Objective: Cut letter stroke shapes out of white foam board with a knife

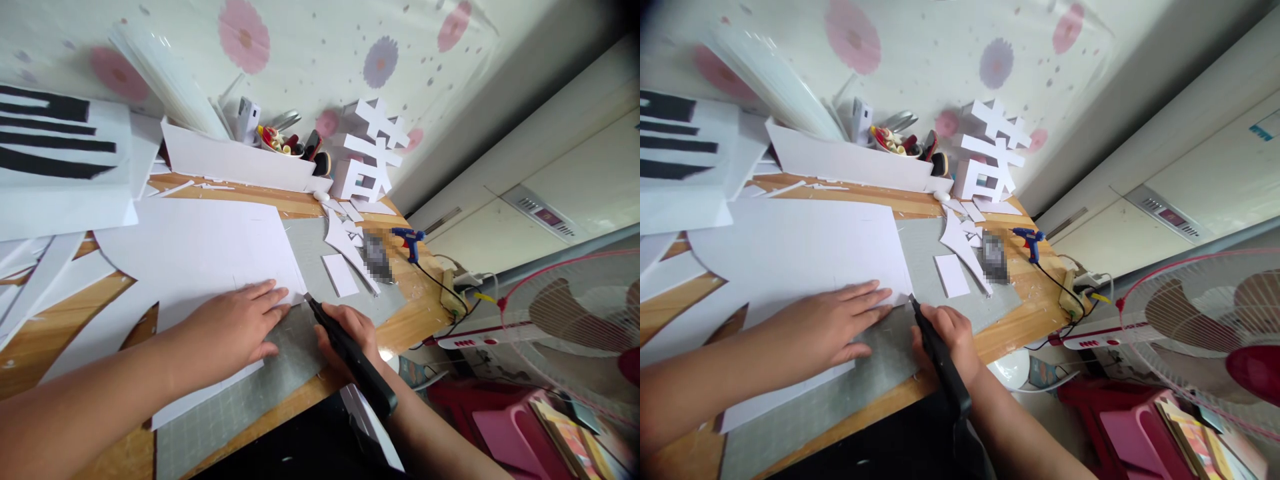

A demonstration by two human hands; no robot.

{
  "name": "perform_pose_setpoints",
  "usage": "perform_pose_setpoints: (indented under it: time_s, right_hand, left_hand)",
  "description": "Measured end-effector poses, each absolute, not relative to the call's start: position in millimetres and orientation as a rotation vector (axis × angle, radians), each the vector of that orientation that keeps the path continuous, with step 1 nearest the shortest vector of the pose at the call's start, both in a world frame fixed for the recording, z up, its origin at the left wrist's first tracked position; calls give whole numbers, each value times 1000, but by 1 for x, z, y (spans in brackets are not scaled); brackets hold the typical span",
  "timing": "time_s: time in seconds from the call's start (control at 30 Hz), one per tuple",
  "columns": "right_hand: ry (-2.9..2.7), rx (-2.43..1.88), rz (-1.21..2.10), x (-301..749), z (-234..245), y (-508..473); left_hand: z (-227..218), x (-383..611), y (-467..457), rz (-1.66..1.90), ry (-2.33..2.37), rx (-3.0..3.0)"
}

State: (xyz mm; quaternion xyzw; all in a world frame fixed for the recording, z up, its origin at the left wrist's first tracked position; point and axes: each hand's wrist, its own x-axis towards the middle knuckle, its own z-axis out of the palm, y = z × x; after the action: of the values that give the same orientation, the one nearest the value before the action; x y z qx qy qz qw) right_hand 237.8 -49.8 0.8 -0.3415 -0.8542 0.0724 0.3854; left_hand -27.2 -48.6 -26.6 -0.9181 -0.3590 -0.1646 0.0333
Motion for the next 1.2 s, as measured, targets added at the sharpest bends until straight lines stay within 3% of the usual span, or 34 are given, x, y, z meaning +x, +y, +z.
perform_pose_setpoints:
  time_s: [0.33,0.57,0.83,1.2]
  right_hand:
    - [-2177,-862,116,241,-8,-60]
    - [-1954,-1076,277,243,0,-56]
    - [-1860,-1206,535,208,26,12]
    - [-1882,-1158,586,195,-8,38]
  left_hand:
    - [-29,-27,-50,-573,-1102,-2811]
    - [-22,-25,-49,-504,-1105,-2833]
    - [-22,-24,-51,-495,-1181,-2862]
    - [-22,-20,-54,-502,-1242,-2894]
